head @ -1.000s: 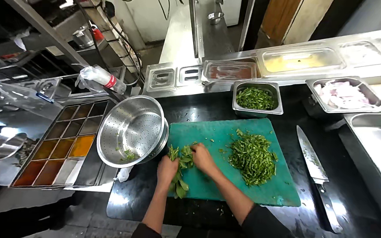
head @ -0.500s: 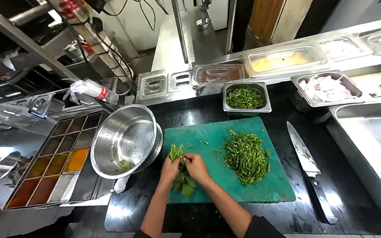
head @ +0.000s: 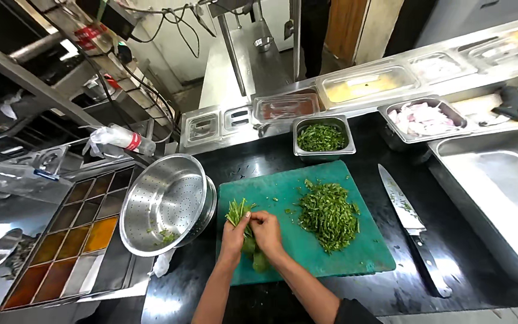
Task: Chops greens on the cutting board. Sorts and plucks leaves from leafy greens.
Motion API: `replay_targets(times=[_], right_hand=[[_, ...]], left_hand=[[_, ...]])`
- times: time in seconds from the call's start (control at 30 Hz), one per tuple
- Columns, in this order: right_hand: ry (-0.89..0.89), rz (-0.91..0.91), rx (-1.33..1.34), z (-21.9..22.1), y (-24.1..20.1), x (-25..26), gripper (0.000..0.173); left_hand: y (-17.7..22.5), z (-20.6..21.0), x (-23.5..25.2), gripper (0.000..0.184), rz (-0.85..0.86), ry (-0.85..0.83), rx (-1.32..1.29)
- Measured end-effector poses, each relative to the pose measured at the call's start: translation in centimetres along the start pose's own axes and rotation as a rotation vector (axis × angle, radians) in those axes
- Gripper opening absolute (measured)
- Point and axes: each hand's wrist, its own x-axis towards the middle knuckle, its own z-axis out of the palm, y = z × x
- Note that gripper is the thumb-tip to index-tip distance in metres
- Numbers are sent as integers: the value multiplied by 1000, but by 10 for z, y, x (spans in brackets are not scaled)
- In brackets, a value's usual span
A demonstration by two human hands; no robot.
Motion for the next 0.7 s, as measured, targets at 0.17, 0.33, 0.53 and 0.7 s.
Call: replay_targets(times=[0.17,0.33,0.53,0.7], right_hand=[[-263,9,6,-6,-13,-7,36],[8,-127,-419,-44,-5,25,35],[-55,-215,-752,-18,20,46,36],[-314,-371,-670,13,8,70,34]], left_hand=[[-2,-8,4,30,-1,131,-44],[13,-34,1,33,-81,164,62],[31,-72,-17,35,-113,47,316],[38,-83,-24,31,-99,37,354]])
